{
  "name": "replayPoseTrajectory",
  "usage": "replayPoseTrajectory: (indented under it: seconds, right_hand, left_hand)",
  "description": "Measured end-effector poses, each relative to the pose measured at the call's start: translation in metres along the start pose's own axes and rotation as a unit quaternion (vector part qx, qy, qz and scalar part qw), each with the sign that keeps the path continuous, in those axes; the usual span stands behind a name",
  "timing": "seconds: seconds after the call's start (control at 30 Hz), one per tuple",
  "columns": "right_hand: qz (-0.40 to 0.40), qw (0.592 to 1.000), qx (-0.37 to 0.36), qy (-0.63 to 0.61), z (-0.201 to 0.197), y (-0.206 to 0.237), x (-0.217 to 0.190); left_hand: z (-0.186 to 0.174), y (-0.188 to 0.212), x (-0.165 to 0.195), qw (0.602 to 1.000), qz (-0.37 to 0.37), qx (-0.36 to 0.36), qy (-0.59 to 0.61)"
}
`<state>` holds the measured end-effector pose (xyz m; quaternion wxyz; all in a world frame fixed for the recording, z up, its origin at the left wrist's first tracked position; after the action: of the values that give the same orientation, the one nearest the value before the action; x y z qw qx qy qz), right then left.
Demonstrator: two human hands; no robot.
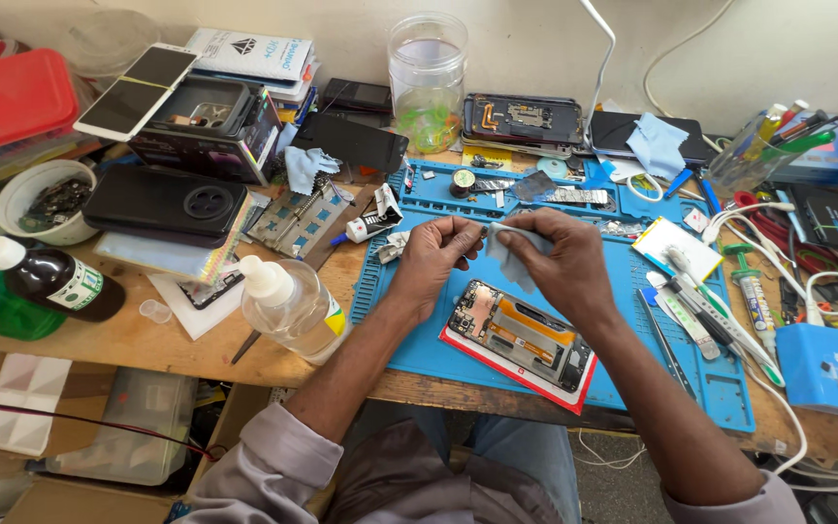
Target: The person applies adhesive to the edges of a disassembled smartphone, then handles a replacement screen and a small internal component. They clean the component with a liquid and cloth, then place it into the phone chassis using tweezers.
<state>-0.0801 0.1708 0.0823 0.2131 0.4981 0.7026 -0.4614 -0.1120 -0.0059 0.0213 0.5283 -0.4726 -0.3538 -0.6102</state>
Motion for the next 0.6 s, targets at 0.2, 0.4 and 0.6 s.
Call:
replayPoseTrajectory:
  seconds: [0.2,0.4,0.6]
  right_hand:
    - [0.093,0.995,-0.032,-0.008,0.013,-0.012,-0.005]
    - [0.168,0.975,-0.065,-0.131,0.016,-0.007,0.019]
    - [0.208,0.917,-0.062,-0.335,0.01,-0.015,0.039]
  left_hand:
    - [-0.001,0.006,-0.001,0.995,0.048,0.008,-0.09]
    - [-0.001,0.006,-0.004,0.995,0.067,-0.01,-0.078]
    - [-0.001,0.006,-0.006,0.997,0.052,-0.003,-0.057]
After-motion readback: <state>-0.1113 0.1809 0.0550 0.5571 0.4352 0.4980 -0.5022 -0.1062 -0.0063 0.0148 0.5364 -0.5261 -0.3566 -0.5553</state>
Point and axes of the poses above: each hand's wrist, its own y-axis away from the middle knuckle, its own z-axis out of the palm, x = y × z, the point moved 2 cm from there along -y, towards the middle knuckle, and after that the axes turned 3 degrees about x, right-handed, at the moved point
